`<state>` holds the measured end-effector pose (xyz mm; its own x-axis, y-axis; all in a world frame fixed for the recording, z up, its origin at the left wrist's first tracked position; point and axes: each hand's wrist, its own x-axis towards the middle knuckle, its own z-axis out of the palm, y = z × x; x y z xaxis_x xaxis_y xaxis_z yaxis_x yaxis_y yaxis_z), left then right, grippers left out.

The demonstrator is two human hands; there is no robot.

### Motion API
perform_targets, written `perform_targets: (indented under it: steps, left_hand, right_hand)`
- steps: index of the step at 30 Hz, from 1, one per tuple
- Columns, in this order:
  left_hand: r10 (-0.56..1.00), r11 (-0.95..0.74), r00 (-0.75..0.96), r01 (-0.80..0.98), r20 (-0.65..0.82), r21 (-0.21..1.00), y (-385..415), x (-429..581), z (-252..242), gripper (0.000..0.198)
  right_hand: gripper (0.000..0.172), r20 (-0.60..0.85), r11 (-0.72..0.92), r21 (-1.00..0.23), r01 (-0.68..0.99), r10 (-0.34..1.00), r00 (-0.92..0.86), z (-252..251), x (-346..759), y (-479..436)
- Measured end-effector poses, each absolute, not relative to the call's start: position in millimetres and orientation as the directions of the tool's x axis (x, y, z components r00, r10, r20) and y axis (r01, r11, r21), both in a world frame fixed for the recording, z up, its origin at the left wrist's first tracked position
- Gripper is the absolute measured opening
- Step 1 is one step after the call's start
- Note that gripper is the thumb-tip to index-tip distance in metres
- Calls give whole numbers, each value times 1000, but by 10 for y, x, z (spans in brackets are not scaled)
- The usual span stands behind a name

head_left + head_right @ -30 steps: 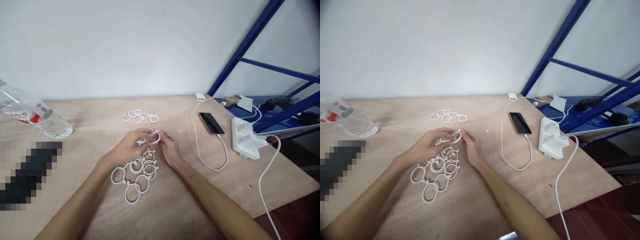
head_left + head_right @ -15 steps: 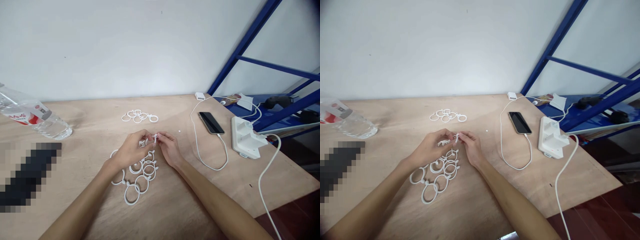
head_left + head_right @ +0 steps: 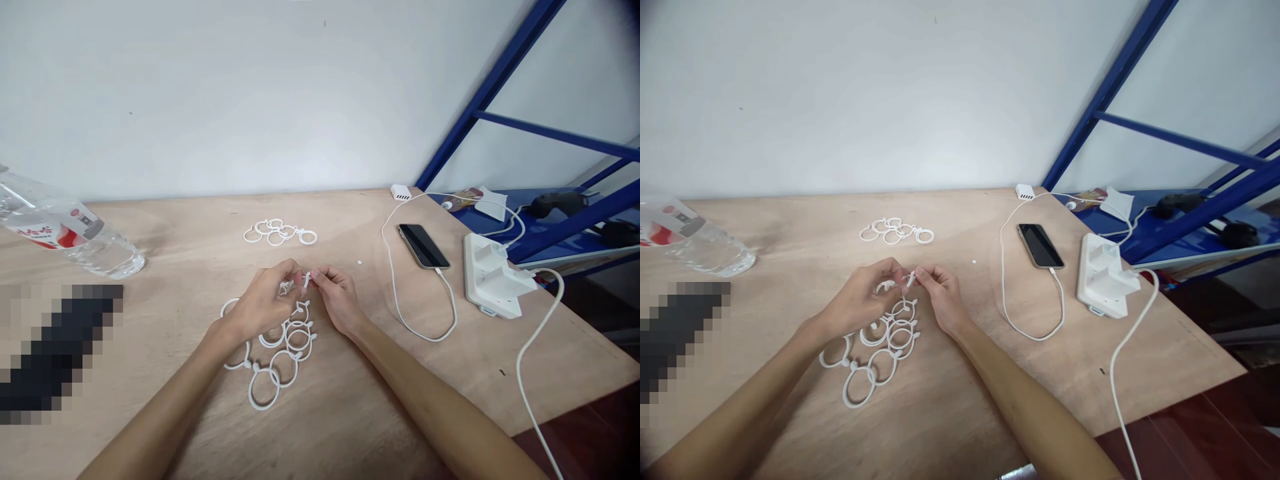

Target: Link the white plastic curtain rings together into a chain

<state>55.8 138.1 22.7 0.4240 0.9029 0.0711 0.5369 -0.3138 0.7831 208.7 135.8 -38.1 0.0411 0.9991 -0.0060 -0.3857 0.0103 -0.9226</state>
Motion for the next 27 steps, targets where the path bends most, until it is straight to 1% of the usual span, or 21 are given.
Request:
perform_targets:
  steps: [3,5,7,10,13,15,16,17,19,21,23,27]
  left_hand:
    - [899,-331,432,555,76,763,1385,549,261,4]
    - [889,-332,455,560,53,759,1390,520,304,6]
    - [865,-326,502,584,-15,743,1396,471,365,11]
    - [804,-349,583,620,-116,703,1397,382,471,15]
    - [759,-364,634,601,-148,711,1417,323,515,13]
    - [792,-347,599,598,-115,723,1473,315,449,17]
    - [831,-347,552,614,-71,709,1519,318,380,21]
    - [872,-351,489,640,-10,684,1574,327,293,26]
    - [930,-357,345,753,131,553,1708,355,87,38]
    - [942,-335,292,790,164,514,1847,397,-104,48]
    - [948,-317,262,805,179,501,1963,445,-230,47]
    - [956,-288,217,812,196,507,2060,512,-292,34]
  right_hand:
    - [19,-2,16,-933,-359,999,50,-390,2087,1354]
    - [18,15,27,-953,-303,999,43,-379,2084,1337]
    - [15,45,43,-978,-204,999,-7,-356,2075,1306]
    - [10,115,109,-993,-55,987,-115,-313,2054,1254]
    - [8,170,174,-985,18,976,-138,-293,2031,1228]
    - [9,169,174,-984,33,980,-102,-299,2023,1228]
    - [10,163,167,-985,40,983,-82,-306,2020,1231]
    - [10,157,161,-986,49,985,-68,-314,2019,1234]
    - [11,152,157,-985,74,986,-66,-329,2021,1240]
    - [12,154,160,-984,84,986,-65,-336,2024,1246]
    - [12,154,157,-986,62,987,-49,-332,2028,1255]
    - [11,141,141,-990,22,990,-16,-309,2032,1269]
